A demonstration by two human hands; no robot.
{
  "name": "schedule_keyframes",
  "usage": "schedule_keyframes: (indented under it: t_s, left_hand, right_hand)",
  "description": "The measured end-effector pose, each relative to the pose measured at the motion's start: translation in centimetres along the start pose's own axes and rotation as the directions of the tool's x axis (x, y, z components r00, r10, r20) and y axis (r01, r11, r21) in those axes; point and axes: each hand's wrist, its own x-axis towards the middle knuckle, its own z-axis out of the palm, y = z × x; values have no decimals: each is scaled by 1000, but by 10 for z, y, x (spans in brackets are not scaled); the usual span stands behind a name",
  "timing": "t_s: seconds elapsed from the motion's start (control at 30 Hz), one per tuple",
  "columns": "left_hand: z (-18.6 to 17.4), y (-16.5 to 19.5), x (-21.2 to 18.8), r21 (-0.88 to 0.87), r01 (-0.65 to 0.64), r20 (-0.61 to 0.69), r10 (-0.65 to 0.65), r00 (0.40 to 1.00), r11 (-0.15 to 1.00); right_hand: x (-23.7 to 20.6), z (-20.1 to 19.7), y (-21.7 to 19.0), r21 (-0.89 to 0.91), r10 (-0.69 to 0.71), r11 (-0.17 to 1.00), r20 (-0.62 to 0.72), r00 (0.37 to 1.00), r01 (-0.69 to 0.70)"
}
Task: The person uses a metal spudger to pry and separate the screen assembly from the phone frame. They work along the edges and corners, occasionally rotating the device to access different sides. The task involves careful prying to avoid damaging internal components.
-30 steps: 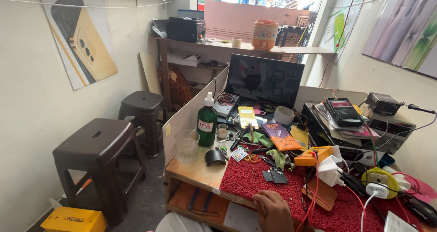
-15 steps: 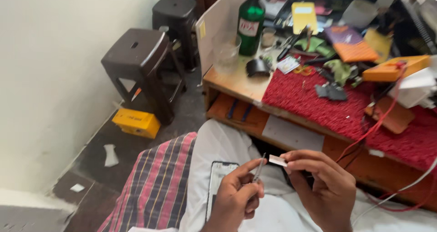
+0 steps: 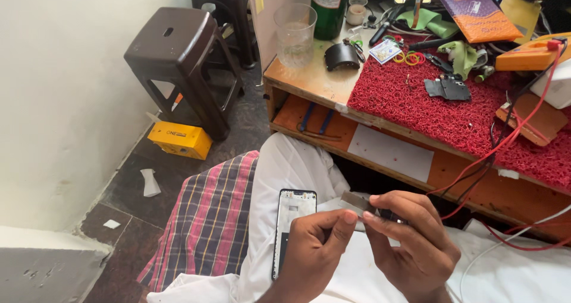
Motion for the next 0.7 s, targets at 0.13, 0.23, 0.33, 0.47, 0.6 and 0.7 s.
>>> schedule_keyframes:
  t_s: [0.13,0.23,0.33,0.47,0.6,0.7]
  left_hand:
    - [0,5,2,20,-4,-17,5,1000,1000]
    - [-1,5,3,75,19,-41,-16,999,997]
    - [-3,-2,4,66,48,-31,-46,998,997]
    - [-8,-9,5,0,72,6,-72,997,997]
    - [-10,-7,6,-246,144,105,-121,987,959]
    - [-6,-2,5,-221,104,53,-95,994,970]
  right_hand:
    - [0,3,0,-3,-7,1000,5,1000,7]
    - [-1,5,0,-12,-20,1000,10,1000,21]
    - [-1,4,2,-41,-30,999,11,999,30]
    - [-1,-2,6,-40,61,997,-62,996,-64]
    - [-3,-7,5,-13,117,993,-68,991,-119]
    - [-6,-7,5,-4,43,999,-24,999,-43]
